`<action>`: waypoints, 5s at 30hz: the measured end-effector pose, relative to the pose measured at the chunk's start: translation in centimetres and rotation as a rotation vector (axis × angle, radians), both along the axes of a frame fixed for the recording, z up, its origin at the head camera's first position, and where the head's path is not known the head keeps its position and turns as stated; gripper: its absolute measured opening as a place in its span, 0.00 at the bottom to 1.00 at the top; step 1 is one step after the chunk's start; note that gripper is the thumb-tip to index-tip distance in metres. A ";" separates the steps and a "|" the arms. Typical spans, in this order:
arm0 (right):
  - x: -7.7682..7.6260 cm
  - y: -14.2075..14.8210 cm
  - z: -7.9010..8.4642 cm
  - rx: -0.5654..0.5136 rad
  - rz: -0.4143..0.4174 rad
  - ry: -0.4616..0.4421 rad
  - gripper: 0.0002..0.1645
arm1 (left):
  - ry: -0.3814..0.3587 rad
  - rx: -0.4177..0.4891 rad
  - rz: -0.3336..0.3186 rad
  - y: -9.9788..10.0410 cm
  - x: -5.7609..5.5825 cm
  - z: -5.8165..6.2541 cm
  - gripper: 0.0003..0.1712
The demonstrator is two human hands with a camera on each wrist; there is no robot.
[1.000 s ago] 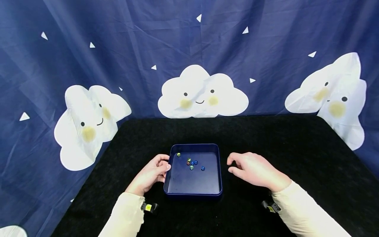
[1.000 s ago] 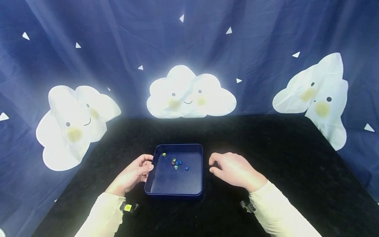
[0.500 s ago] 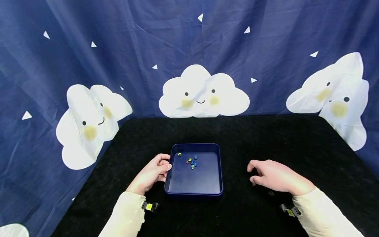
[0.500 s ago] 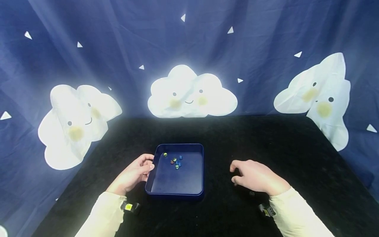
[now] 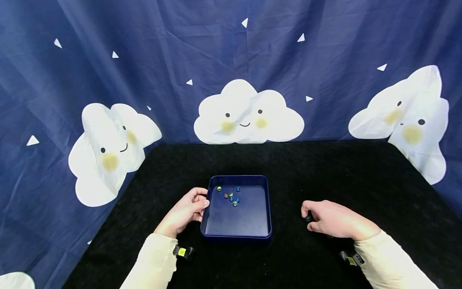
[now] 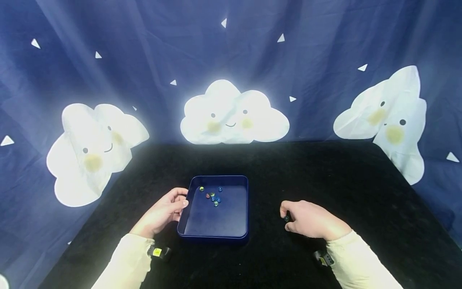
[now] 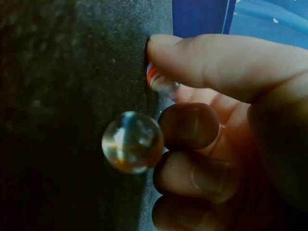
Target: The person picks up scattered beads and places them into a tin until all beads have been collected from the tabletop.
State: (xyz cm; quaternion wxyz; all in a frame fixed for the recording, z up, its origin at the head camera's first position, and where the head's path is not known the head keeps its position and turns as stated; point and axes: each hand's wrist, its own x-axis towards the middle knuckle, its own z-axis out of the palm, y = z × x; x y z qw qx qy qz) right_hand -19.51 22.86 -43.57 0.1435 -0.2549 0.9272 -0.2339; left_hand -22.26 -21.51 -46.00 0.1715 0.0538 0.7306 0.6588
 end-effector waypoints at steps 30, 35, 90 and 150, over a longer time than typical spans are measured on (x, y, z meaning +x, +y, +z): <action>-0.6 -3.9 2.5 -0.113 0.011 0.312 0.15 | -0.014 -0.002 0.017 0.0 -0.1 -0.2 0.27; -1.0 -5.4 2.7 -0.102 0.061 0.327 0.14 | -0.010 0.003 0.010 0.0 -0.2 -0.2 0.28; 0.5 -0.8 0.5 0.053 0.009 0.108 0.16 | 0.012 0.009 -0.016 -0.1 0.0 -0.3 0.28; -0.2 -8.3 3.0 -0.137 0.154 0.441 0.09 | 0.024 0.016 -0.030 -0.1 0.0 -0.4 0.28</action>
